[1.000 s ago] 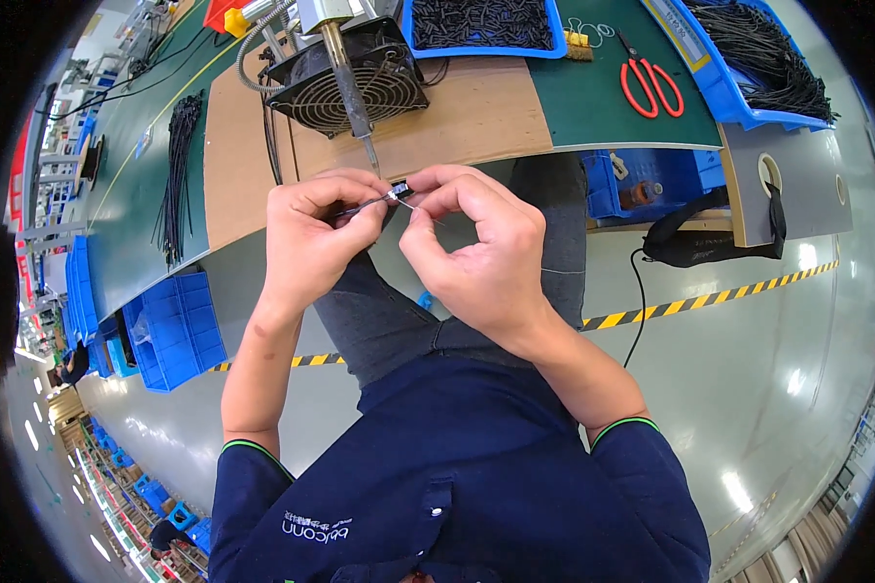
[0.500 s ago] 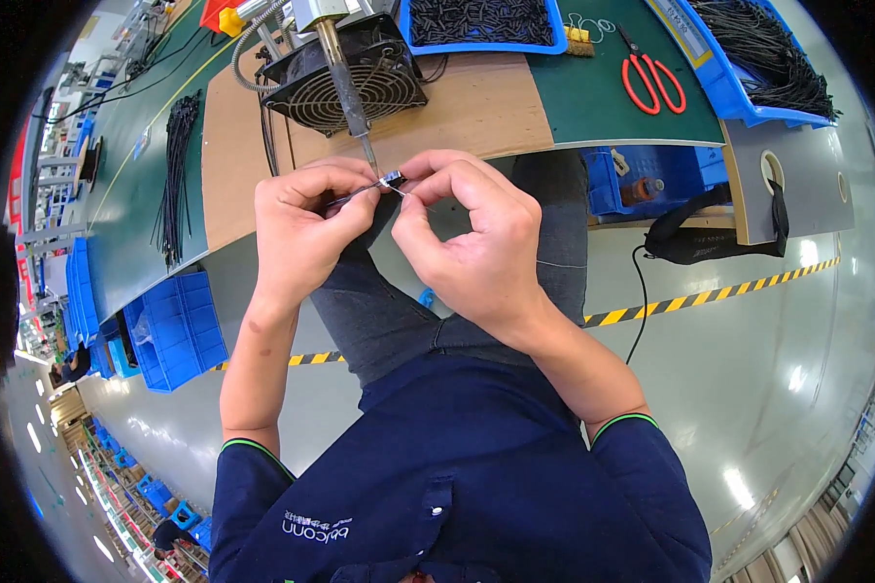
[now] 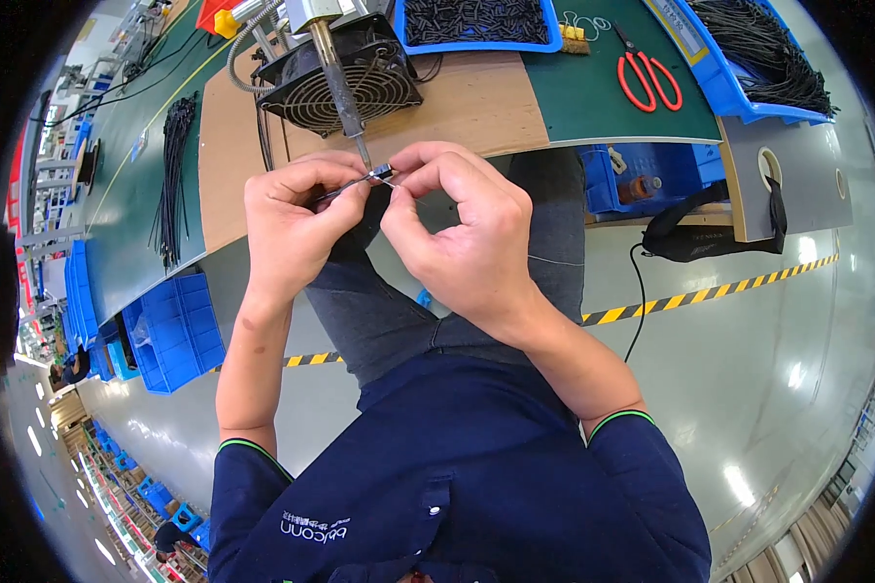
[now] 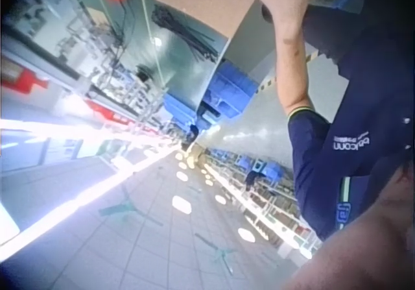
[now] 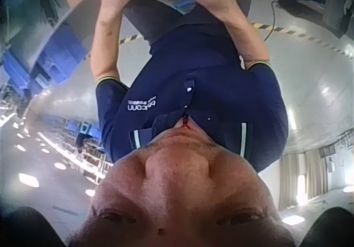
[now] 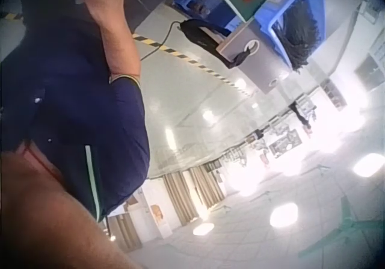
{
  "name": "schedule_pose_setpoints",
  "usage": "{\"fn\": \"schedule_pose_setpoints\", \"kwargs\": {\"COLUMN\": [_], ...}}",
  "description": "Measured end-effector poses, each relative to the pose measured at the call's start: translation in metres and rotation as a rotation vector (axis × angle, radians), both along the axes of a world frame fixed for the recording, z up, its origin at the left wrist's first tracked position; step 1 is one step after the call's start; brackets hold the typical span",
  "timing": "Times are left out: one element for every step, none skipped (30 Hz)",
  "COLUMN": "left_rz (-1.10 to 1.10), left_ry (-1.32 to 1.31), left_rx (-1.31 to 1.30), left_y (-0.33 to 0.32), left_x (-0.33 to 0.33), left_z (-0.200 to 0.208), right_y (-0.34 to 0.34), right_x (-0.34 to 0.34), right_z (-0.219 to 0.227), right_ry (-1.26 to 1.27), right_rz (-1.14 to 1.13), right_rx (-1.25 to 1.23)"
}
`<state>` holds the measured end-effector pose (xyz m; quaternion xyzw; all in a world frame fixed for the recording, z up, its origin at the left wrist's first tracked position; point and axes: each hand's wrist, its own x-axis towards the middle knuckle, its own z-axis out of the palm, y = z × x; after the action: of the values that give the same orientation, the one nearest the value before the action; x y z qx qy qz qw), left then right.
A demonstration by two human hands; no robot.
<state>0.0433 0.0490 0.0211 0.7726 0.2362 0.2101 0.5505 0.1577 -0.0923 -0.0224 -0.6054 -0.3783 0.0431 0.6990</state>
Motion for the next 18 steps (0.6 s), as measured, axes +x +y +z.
{"fn": "schedule_pose_setpoints", "kwargs": {"left_rz": [0.006,0.005,0.009,0.013,0.012,0.008,0.005,0.004,0.006,0.007,0.008,0.006,0.004,0.002,-0.002,-0.005,-0.003,-0.001], "left_ry": [-0.023,-0.022,-0.021,-0.020,-0.020,-0.031,-0.040,-0.040,-0.040,-0.039,-0.036,-0.030,-0.022,-0.035,-0.038,-0.040,-0.035,-0.040], "left_rx": [-0.004,-0.005,0.002,0.009,0.008,0.006,0.004,0.004,0.003,0.002,0.004,0.004,0.004,0.003,0.009,0.015,0.017,0.010], "left_y": [0.0002,0.0002,0.0001,0.0001,0.0005,0.0010,0.0012,0.0011,0.0010,0.0008,0.0010,0.0011,0.0011,0.0011,0.0009,0.0007,0.0012,0.0017], "left_x": [0.0003,0.0001,-0.0001,-0.0005,-0.0009,-0.0015,-0.0024,-0.0025,-0.0029,-0.0035,-0.0026,-0.0018,-0.0012,-0.0016,-0.0020,-0.0022,-0.0012,-0.0001], "left_z": [-0.0003,-0.0006,-0.0008,-0.0010,-0.0014,-0.0019,-0.0024,-0.0024,-0.0026,-0.0031,-0.0029,-0.0031,-0.0037,-0.0017,0.0004,0.0018,0.0011,0.0001], "right_y": [0.0004,0.0007,0.0009,0.0010,0.0011,0.0012,0.0012,0.0014,0.0014,0.0013,0.0018,0.0009,-0.0012,-0.0028,-0.0031,-0.0035,-0.0026,-0.0017], "right_x": [0.0003,0.0000,-0.0005,-0.0012,-0.0016,-0.0023,-0.0032,-0.0032,-0.0036,-0.0044,-0.0034,-0.0028,-0.0024,-0.0027,-0.0029,-0.0030,-0.0018,-0.0007], "right_z": [-0.0001,-0.0004,-0.0003,-0.0001,0.0000,0.0000,-0.0002,-0.0002,-0.0004,-0.0011,-0.0012,-0.0020,-0.0033,0.0000,0.0028,0.0053,0.0044,0.0040], "right_ry": [0.000,0.001,0.001,-0.002,-0.006,-0.006,-0.012,-0.019,-0.018,-0.021,-0.024,-0.019,-0.001,-0.003,-0.014,-0.032,-0.034,-0.030], "right_rz": [0.003,0.006,0.005,0.004,0.002,0.001,-0.001,-0.003,-0.003,-0.004,-0.004,-0.003,0.029,0.057,0.053,0.046,0.045,0.048], "right_rx": [0.004,0.008,0.007,0.007,0.007,0.006,0.008,0.010,0.010,0.007,0.007,0.008,-0.017,-0.046,-0.048,-0.055,-0.057,-0.055]}}
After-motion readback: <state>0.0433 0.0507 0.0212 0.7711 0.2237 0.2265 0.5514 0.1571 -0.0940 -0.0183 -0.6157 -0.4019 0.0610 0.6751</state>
